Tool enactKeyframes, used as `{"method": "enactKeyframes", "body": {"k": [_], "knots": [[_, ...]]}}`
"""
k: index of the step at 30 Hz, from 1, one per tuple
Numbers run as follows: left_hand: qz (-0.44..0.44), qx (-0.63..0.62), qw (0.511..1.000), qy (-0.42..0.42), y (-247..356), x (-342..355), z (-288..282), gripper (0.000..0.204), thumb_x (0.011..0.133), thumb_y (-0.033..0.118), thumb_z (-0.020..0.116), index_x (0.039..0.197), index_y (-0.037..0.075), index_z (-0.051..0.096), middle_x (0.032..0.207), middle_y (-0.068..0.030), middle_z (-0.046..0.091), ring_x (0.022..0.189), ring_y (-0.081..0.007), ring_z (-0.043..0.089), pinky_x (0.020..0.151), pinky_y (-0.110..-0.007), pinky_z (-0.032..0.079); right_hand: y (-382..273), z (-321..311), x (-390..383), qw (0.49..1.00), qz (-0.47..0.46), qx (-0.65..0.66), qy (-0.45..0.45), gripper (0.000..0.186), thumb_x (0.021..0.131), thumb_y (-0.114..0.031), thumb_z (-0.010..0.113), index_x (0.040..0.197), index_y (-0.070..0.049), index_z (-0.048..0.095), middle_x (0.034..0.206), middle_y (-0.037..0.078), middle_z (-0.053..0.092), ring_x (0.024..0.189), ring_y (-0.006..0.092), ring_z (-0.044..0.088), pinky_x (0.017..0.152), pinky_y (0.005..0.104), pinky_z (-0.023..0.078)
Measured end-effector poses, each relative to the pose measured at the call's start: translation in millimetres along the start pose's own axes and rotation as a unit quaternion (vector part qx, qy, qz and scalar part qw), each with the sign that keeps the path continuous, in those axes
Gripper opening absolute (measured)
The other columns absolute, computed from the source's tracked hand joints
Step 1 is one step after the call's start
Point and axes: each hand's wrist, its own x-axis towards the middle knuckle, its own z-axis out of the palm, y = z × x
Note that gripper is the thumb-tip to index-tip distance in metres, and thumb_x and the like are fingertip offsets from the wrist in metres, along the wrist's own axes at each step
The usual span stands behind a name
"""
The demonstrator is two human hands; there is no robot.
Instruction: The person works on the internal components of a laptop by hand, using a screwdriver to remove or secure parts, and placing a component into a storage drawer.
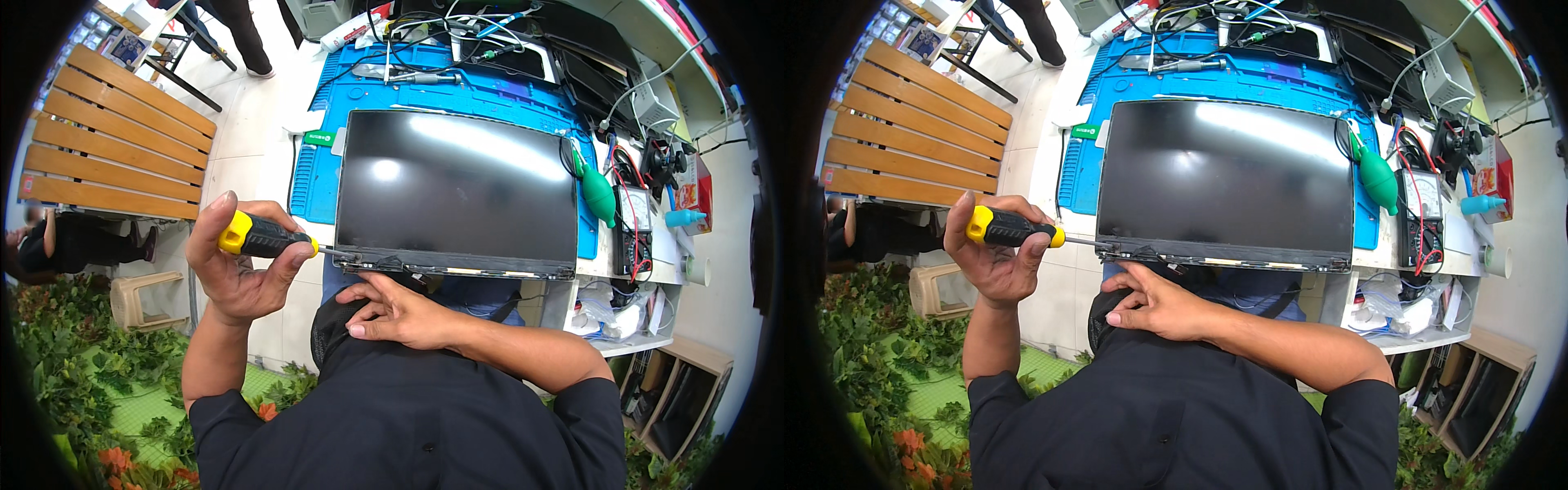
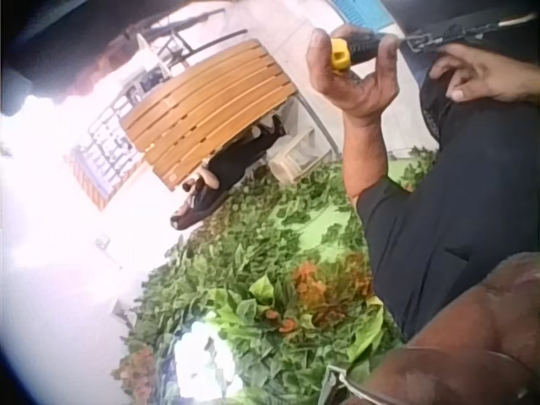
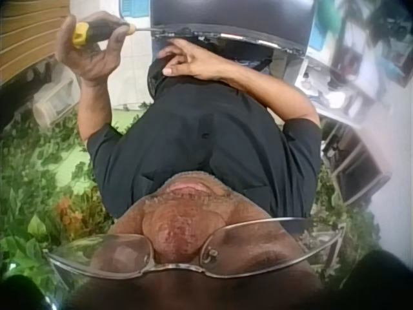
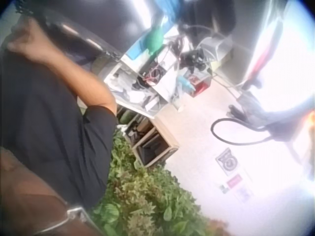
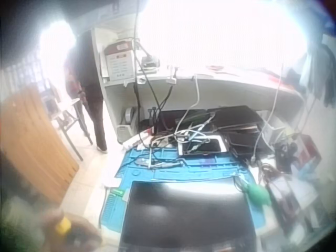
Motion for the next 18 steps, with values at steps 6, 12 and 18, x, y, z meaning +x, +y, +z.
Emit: {"method": "enactKeyframes", "body": {"k": [6, 12, 18], "knots": [[0.057, 0.125, 0.988, -0.069, 31, 17, -16, 0.082, 0.084, 0.017, 0.1, 0.148, 0.008, 0.049, 0.088, -0.0128, 0.073, 0.069, -0.0201, 0.07, 0.059, -0.03, 0.056, 9, -6, 2, 0.994, -0.015, 0.109, -0.016, 0.092, 0.105, -0.015, 0.078, 0.174, -0.009, 0.018, 0.159, 0.018, 0.048, 0.124, 0.0244, 0.068, 0.103, 0.0391, 0.06], [0.014, 0.061, 0.962, -0.265, 61, 82, -32, 0.037, 0.078, 0.005, 0.092, 0.112, 0.011, 0.079, 0.094, -0.007, 0.075, 0.071, -0.0234, 0.073, 0.059, -0.034, 0.057, 1, -2, 2, 0.985, 0.0, 0.17, -0.017, 0.088, 0.104, -0.01, 0.075, 0.174, -0.012, 0.022, 0.161, 0.017, 0.047, 0.123, 0.0277, 0.069, 0.093, 0.0397, 0.065], [-0.075, 0.203, 0.901, -0.376, 89, 110, -38, 0.049, 0.084, 0.007, 0.086, 0.132, 0.005, 0.074, 0.097, -0.0128, 0.073, 0.076, -0.0297, 0.07, 0.065, -0.04, 0.052, -1, 0, -1, 0.984, -0.007, 0.176, -0.015, 0.089, 0.104, -0.011, 0.074, 0.175, -0.014, 0.02, 0.159, 0.017, 0.048, 0.121, 0.0273, 0.069, 0.092, 0.0395, 0.065]]}}
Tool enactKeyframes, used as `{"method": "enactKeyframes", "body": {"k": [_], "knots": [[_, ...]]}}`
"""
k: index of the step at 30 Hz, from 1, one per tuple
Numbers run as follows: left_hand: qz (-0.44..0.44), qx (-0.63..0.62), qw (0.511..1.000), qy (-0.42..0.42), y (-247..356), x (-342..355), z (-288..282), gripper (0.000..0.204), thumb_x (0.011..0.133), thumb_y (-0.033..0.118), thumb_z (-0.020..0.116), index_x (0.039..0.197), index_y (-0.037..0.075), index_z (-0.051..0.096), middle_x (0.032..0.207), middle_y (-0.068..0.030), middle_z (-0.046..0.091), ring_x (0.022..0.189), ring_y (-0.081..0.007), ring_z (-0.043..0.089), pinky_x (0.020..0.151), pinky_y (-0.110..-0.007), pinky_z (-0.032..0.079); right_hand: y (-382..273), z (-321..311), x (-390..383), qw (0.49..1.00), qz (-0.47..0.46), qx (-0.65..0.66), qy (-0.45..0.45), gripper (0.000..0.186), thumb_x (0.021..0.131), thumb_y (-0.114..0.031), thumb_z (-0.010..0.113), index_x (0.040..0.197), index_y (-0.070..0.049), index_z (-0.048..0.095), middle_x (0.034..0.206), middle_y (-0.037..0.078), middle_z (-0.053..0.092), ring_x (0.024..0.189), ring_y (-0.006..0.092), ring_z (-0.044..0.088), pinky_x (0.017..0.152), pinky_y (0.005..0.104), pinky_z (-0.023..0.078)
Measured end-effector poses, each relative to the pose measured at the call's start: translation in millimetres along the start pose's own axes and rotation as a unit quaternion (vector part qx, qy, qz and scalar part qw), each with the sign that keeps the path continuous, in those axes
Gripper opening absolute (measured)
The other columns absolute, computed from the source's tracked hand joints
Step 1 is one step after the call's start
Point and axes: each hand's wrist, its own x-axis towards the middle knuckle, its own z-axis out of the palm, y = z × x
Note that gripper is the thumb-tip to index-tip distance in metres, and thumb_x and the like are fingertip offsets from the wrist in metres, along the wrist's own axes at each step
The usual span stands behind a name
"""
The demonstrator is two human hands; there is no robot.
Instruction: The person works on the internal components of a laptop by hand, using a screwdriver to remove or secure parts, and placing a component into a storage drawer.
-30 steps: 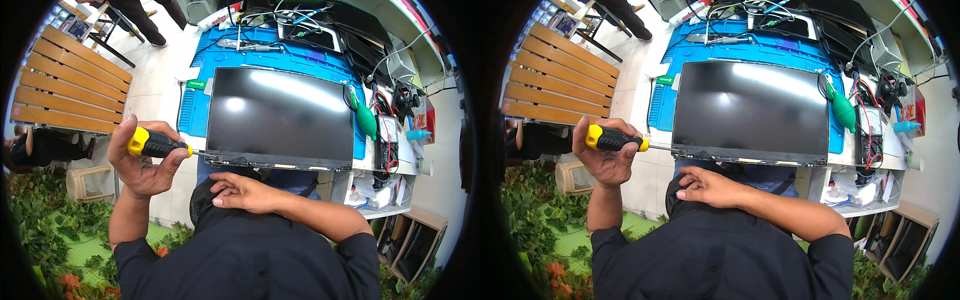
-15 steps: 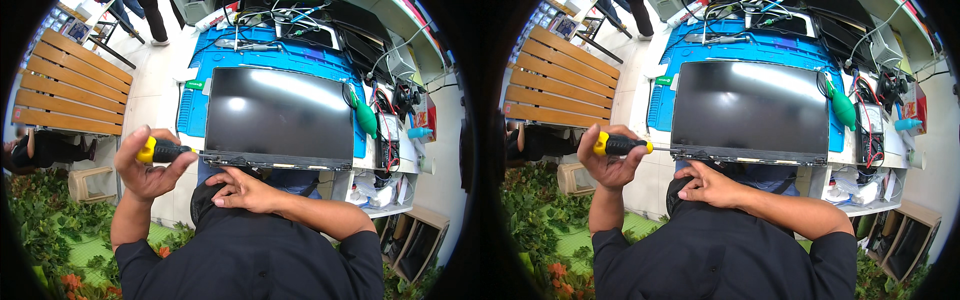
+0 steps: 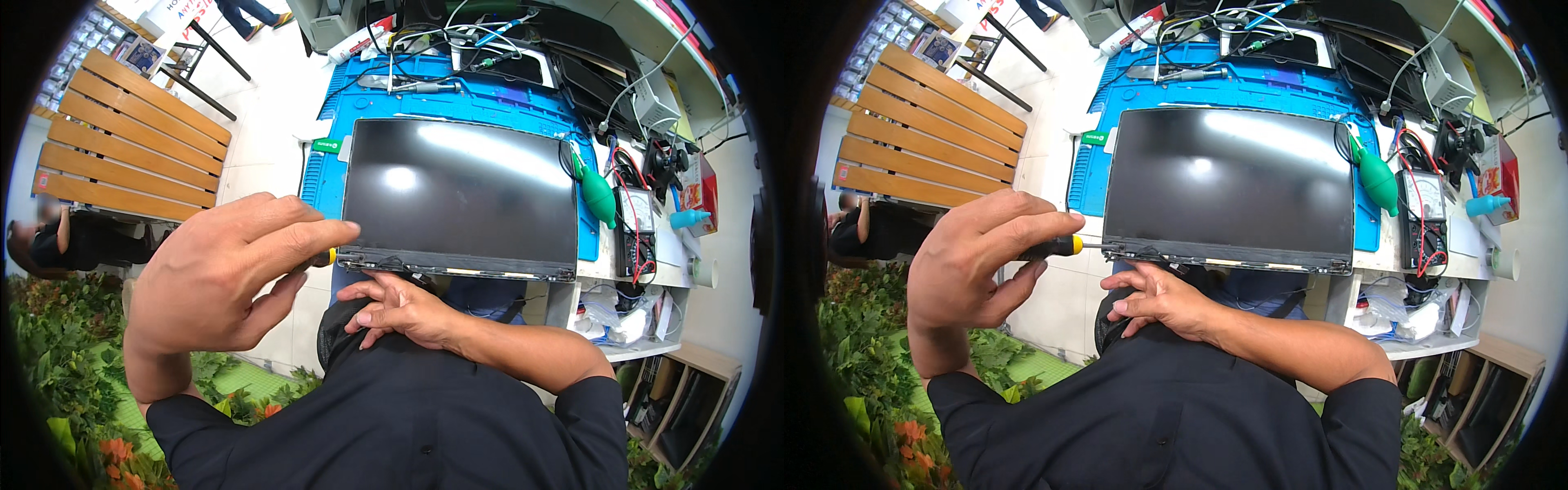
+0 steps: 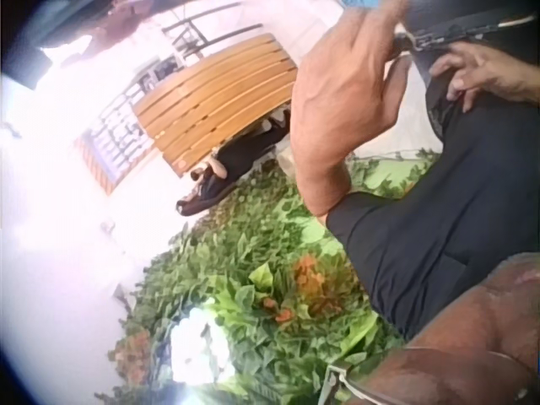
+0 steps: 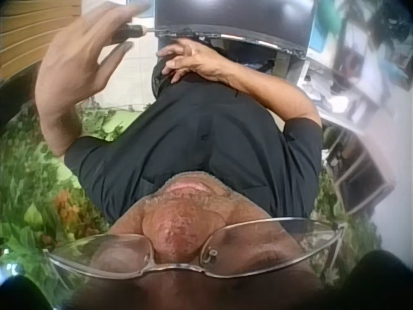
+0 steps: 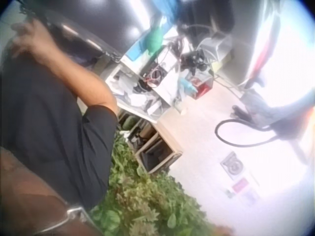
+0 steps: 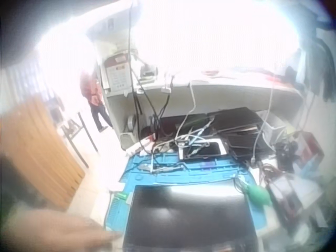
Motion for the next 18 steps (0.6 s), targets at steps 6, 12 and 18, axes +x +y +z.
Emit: {"method": "enactKeyframes", "body": {"k": [6, 12, 18], "knots": [[0.089, 0.022, 0.994, -0.066, 0, 17, -12, 0.057, 0.09, 0.017, 0.083, 0.143, 0.007, 0.067, 0.105, -0.0125, 0.071, 0.088, -0.0345, 0.067, 0.075, -0.043, 0.053, -2, 1, -3, 1.0, 0.002, 0.002, -0.002, 0.089, 0.104, -0.012, 0.074, 0.175, -0.014, 0.021, 0.156, 0.017, 0.049, 0.119, 0.0263, 0.07, 0.092, 0.0396, 0.065], [0.055, 0.005, 0.997, -0.051, 6, 19, -9, 0.058, 0.083, -0.003, 0.072, 0.14, 0.008, 0.07, 0.104, -0.011, 0.071, 0.093, -0.0338, 0.066, 0.079, -0.044, 0.053, -1, -6, -3, 1.0, 0.001, 0.022, -0.012, 0.094, 0.103, -0.009, 0.075, 0.176, -0.016, 0.017, 0.157, 0.017, 0.048, 0.12, 0.0288, 0.071, 0.093, 0.0414, 0.065], [-0.009, -0.012, 1.0, -0.015, 14, 10, -8, 0.047, 0.093, 0.01, 0.079, 0.139, 0.007, 0.069, 0.1, -0.0134, 0.066, 0.089, -0.0348, 0.068, 0.077, -0.043, 0.055, 6, -3, -4, 1.0, 0.017, 0.022, -0.012, 0.091, 0.104, -0.008, 0.073, 0.176, -0.016, 0.018, 0.155, 0.015, 0.05, 0.122, 0.0289, 0.069, 0.093, 0.0428, 0.065]]}}
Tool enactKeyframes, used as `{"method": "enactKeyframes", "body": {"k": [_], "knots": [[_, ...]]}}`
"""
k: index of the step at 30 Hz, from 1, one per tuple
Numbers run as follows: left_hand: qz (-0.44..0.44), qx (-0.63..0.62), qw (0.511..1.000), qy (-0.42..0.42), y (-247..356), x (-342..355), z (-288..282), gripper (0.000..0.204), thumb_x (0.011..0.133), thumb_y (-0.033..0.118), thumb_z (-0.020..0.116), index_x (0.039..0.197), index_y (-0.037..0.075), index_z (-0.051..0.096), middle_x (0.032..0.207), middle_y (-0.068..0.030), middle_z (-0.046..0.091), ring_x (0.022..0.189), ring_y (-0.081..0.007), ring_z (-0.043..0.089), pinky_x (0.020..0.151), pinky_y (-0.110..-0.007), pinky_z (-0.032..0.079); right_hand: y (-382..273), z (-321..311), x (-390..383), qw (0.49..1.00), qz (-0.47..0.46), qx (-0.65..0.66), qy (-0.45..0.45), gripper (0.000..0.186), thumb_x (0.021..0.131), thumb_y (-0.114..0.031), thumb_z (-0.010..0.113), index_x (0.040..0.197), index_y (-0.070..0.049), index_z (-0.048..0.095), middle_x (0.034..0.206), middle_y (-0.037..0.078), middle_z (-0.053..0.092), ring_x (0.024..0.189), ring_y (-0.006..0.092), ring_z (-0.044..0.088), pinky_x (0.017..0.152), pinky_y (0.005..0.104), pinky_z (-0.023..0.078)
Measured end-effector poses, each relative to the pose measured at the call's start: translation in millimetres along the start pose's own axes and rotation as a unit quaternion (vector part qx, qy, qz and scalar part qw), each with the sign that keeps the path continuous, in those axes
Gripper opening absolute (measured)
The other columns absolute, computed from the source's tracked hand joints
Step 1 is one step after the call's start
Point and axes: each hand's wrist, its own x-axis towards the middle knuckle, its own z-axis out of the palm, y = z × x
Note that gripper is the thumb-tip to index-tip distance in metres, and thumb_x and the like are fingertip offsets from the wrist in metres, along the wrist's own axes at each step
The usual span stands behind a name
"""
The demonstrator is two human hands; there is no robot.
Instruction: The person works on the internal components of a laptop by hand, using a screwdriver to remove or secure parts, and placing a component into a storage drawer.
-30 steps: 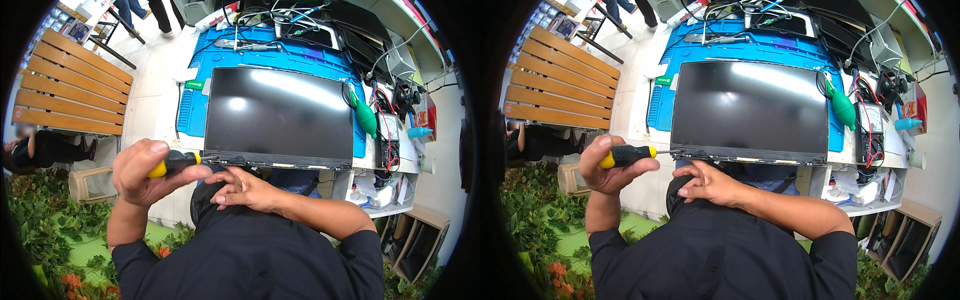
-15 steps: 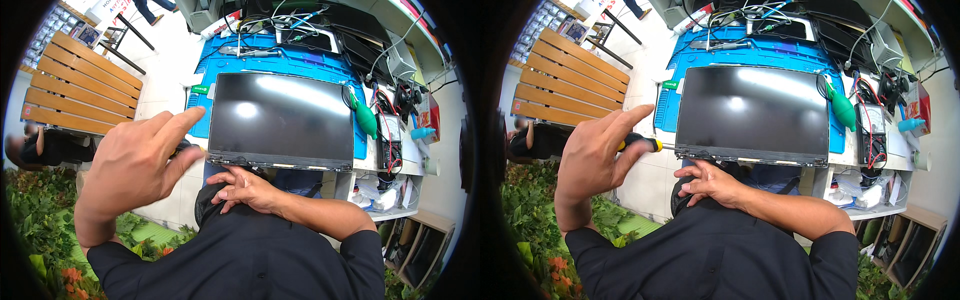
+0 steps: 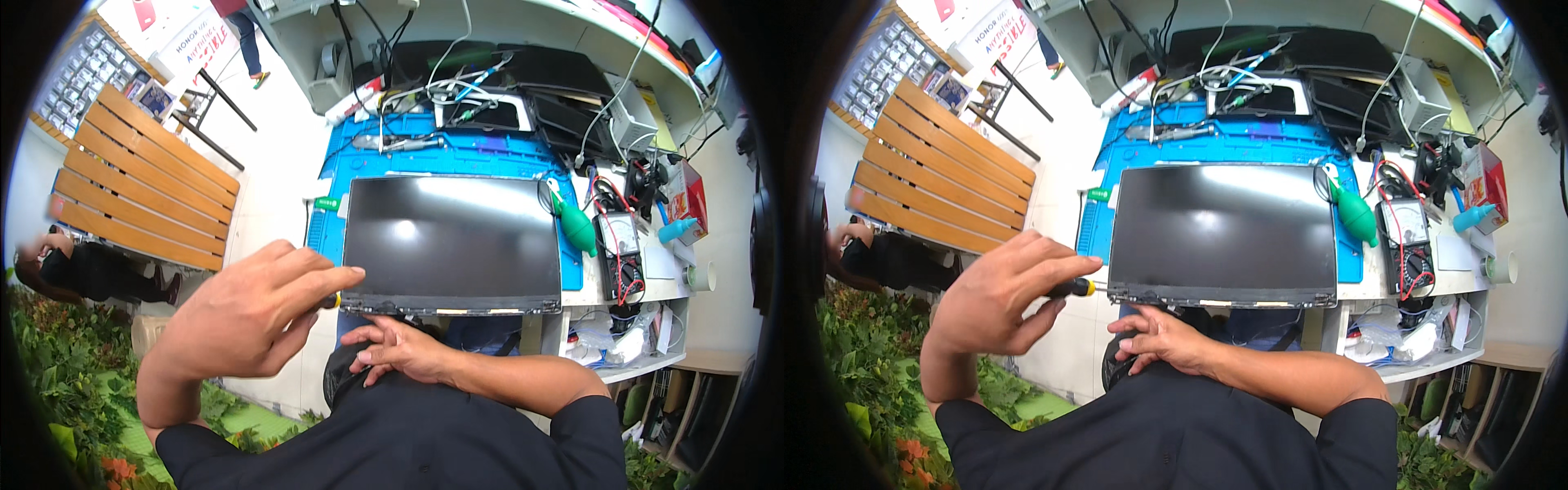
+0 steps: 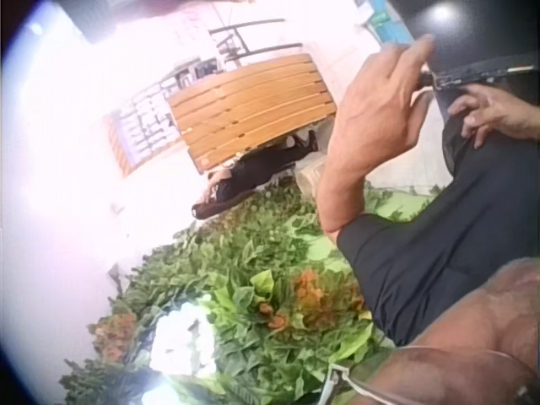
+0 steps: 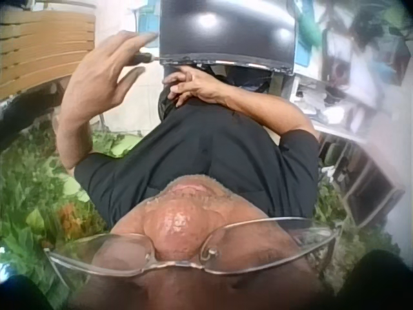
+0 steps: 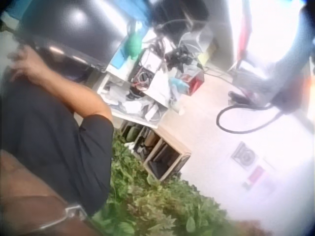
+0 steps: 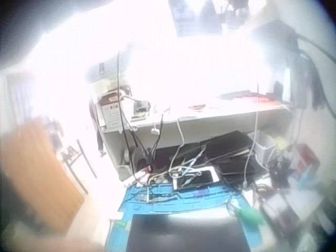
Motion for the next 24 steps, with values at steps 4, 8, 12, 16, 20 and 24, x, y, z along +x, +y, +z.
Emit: {"method": "enactKeyframes", "body": {"k": [4, 8, 12, 16, 20, 24], "knots": [[-0.035, 0.047, 0.998, -0.015, 0, -4, -3, 0.058, 0.09, 0.011, 0.081, 0.146, 0.008, 0.066, 0.107, -0.0146, 0.068, 0.096, -0.0361, 0.069, 0.082, -0.044, 0.055, -7, 3, -1, 1.0, 0.008, -0.007, 0.006, 0.091, 0.104, -0.01, 0.074, 0.177, -0.015, 0.018, 0.155, 0.014, 0.051, 0.122, 0.0284, 0.069, 0.094, 0.0418, 0.065], [-0.046, 0.012, 0.998, -0.04, 0, -3, 0, 0.062, 0.085, 0.002, 0.076, 0.146, 0.008, 0.066, 0.112, -0.0134, 0.07, 0.103, -0.0371, 0.068, 0.089, -0.047, 0.055, -7, 0, -2, 1.0, -0.009, -0.019, 0.008, 0.093, 0.103, -0.011, 0.075, 0.176, -0.013, 0.018, 0.158, 0.017, 0.05, 0.118, 0.0268, 0.07, 0.089, 0.0398, 0.066], [0.005, 0.011, 1.0, -0.022, -4, -3, 1, 0.059, 0.085, 0.001, 0.076, 0.143, 0.01, 0.069, 0.112, -0.0128, 0.071, 0.099, -0.0354, 0.07, 0.086, -0.045, 0.056, -7, 1, -2, 1.0, -0.008, -0.017, 0.005, 0.093, 0.104, -0.012, 0.074, 0.177, -0.016, 0.017, 0.158, 0.019, 0.049, 0.118, 0.0265, 0.07, 0.089, 0.0388, 0.065], [-0.013, 0.022, 1.0, -0.009, -3, -6, 6, 0.057, 0.086, 0.001, 0.077, 0.142, 0.01, 0.069, 0.109, -0.0116, 0.071, 0.095, -0.0334, 0.071, 0.083, -0.043, 0.056, -8, 3, -3, 1.0, -0.01, -0.022, 0.005, 0.094, 0.104, -0.012, 0.074, 0.177, -0.016, 0.015, 0.158, 0.019, 0.049, 0.118, 0.0262, 0.07, 0.09, 0.039, 0.064], [0.006, 0.025, 1.0, -0.013, -6, -4, 3, 0.053, 0.086, 0.002, 0.077, 0.139, 0.011, 0.071, 0.105, -0.0107, 0.071, 0.093, -0.0317, 0.072, 0.081, -0.042, 0.056, -7, 2, -2, 1.0, -0.012, -0.017, 0.003, 0.093, 0.104, -0.012, 0.074, 0.177, -0.016, 0.017, 0.157, 0.019, 0.049, 0.117, 0.0263, 0.07, 0.09, 0.0396, 0.064], [-0.041, 0.053, 0.997, -0.022, 1, -6, 3, 0.052, 0.086, 0.001, 0.076, 0.137, 0.012, 0.073, 0.104, -0.011, 0.071, 0.091, -0.0319, 0.07, 0.081, -0.042, 0.055, -7, 1, -2, 1.0, -0.012, -0.015, 0.006, 0.092, 0.104, -0.012, 0.075, 0.177, -0.015, 0.018, 0.156, 0.018, 0.049, 0.117, 0.0265, 0.07, 0.09, 0.04, 0.064]]}}
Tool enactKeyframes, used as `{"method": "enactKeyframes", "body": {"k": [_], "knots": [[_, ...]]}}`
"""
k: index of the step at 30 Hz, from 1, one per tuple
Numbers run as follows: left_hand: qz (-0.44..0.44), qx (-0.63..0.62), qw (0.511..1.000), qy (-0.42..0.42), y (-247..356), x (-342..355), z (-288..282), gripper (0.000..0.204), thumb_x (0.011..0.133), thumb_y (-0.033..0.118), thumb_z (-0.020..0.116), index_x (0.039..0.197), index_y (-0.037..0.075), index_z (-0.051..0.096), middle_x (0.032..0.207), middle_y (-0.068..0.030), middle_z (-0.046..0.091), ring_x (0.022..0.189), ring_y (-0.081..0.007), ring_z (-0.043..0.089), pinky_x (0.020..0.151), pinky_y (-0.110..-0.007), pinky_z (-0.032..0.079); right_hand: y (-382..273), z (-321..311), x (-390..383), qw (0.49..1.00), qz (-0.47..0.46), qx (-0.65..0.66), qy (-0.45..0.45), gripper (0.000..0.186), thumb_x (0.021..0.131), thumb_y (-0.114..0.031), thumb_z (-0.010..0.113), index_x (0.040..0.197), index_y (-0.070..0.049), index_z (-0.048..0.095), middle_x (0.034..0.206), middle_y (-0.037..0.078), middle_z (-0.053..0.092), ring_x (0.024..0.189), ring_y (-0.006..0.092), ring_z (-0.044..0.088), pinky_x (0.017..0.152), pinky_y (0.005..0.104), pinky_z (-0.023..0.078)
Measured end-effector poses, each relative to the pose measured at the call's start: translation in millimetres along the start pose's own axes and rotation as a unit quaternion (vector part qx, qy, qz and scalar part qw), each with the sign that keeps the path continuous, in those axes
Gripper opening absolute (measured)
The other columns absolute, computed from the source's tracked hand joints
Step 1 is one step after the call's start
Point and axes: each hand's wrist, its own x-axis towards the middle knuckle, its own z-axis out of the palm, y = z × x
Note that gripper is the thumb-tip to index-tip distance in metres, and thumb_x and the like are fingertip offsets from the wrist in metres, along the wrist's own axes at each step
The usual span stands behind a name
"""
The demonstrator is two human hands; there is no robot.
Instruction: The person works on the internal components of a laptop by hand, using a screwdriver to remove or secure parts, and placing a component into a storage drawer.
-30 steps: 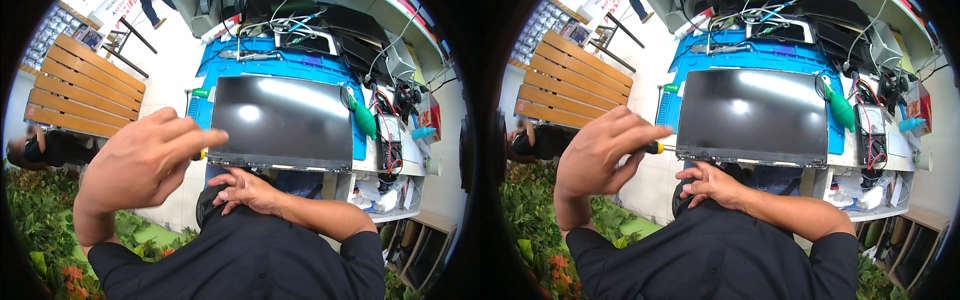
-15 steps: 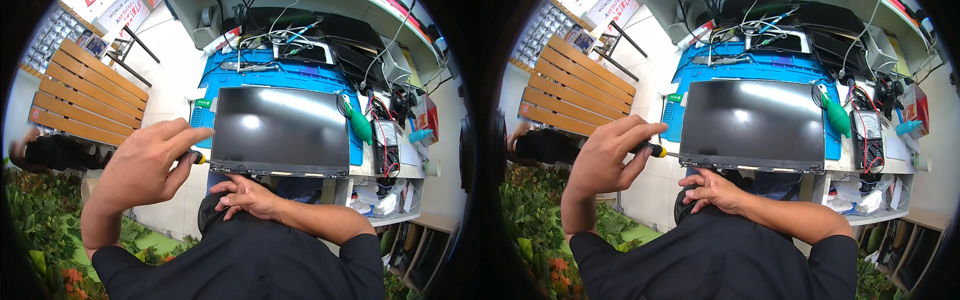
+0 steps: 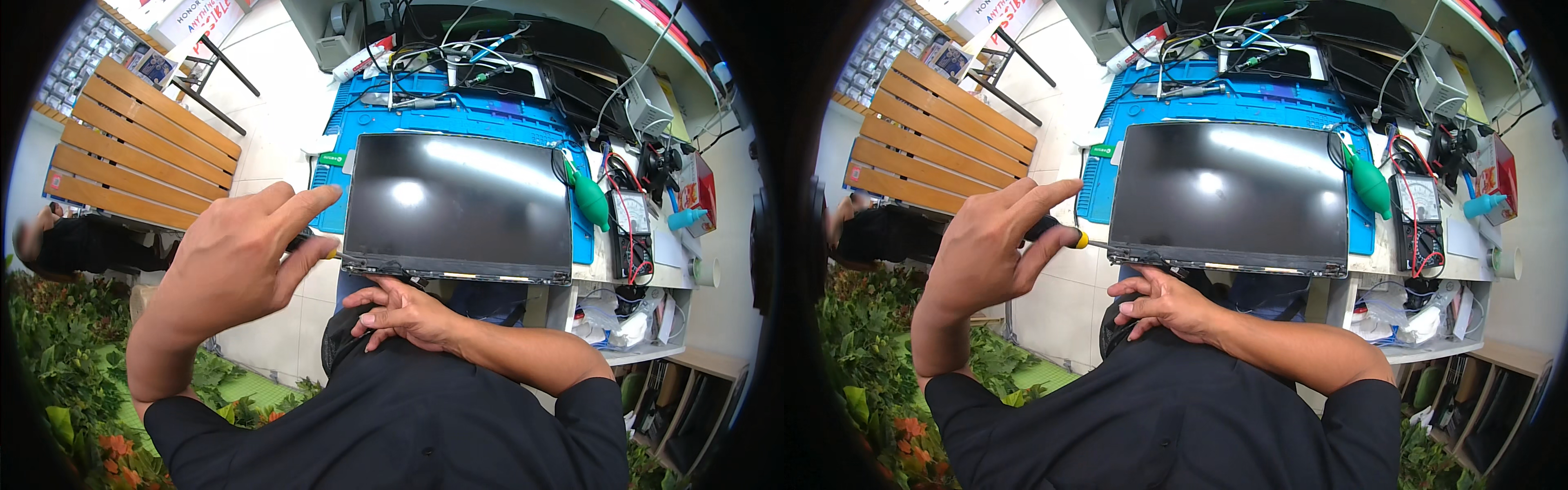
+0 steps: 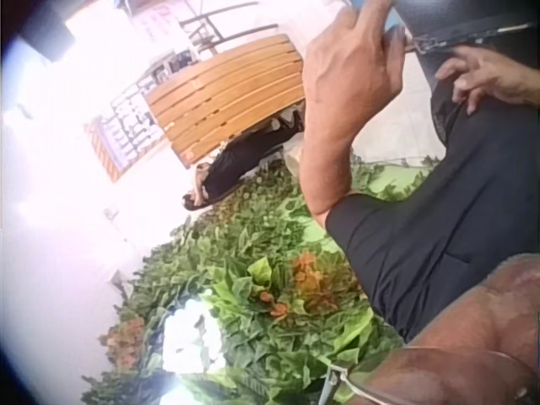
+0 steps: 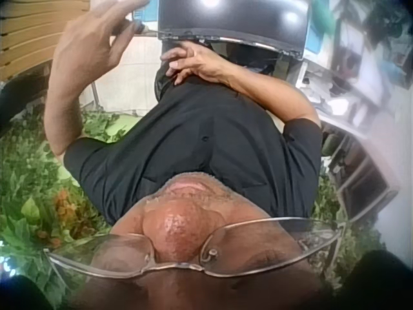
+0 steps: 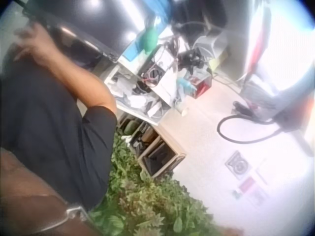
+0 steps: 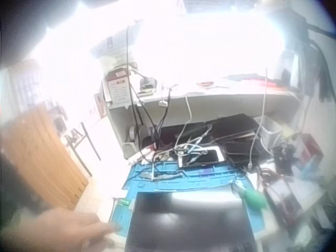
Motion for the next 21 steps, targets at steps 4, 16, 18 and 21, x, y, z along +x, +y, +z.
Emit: {"method": "enactKeyframes", "body": {"k": [4, 16, 18, 21], "knots": [[0.074, 0.013, 0.997, 0.0, -6, 10, -4, 0.047, 0.089, 0.01, 0.081, 0.136, 0.012, 0.073, 0.1, -0.0099, 0.071, 0.086, -0.0327, 0.069, 0.077, -0.043, 0.053, -2, 2, -1, 1.0, 0.002, 0.004, 0.002, 0.092, 0.103, -0.012, 0.075, 0.176, -0.016, 0.019, 0.156, 0.017, 0.05, 0.117, 0.0264, 0.07, 0.09, 0.0403, 0.064], [-0.065, 0.041, 0.997, -0.032, 9, 7, -3, 0.04, 0.093, 0.019, 0.083, 0.131, 0.012, 0.073, 0.103, -0.0071, 0.072, 0.093, -0.0332, 0.071, 0.082, -0.044, 0.055, 0, -2, 0, 1.0, -0.002, 0.01, -0.001, 0.091, 0.104, -0.012, 0.076, 0.176, -0.016, 0.021, 0.152, 0.016, 0.051, 0.118, 0.0264, 0.07, 0.09, 0.0402, 0.065], [-0.037, 0.039, 0.996, -0.075, 7, 11, -10, 0.038, 0.095, 0.021, 0.081, 0.131, 0.013, 0.072, 0.104, -0.0075, 0.072, 0.093, -0.0326, 0.072, 0.082, -0.043, 0.054, 1, -2, 0, 1.0, -0.003, 0.01, -0.002, 0.091, 0.104, -0.012, 0.076, 0.176, -0.016, 0.02, 0.152, 0.016, 0.051, 0.118, 0.0264, 0.07, 0.09, 0.0402, 0.065], [0.105, -0.013, 0.994, 0.004, -3, 14, -5, 0.036, 0.093, 0.017, 0.082, 0.127, 0.013, 0.073, 0.105, -0.0076, 0.072, 0.094, -0.0302, 0.071, 0.08, -0.043, 0.054, 1, -2, 0, 1.0, -0.002, 0.012, -0.004, 0.091, 0.104, -0.011, 0.075, 0.176, -0.016, 0.02, 0.152, 0.016, 0.05, 0.118, 0.0265, 0.07, 0.09, 0.0401, 0.065]]}}
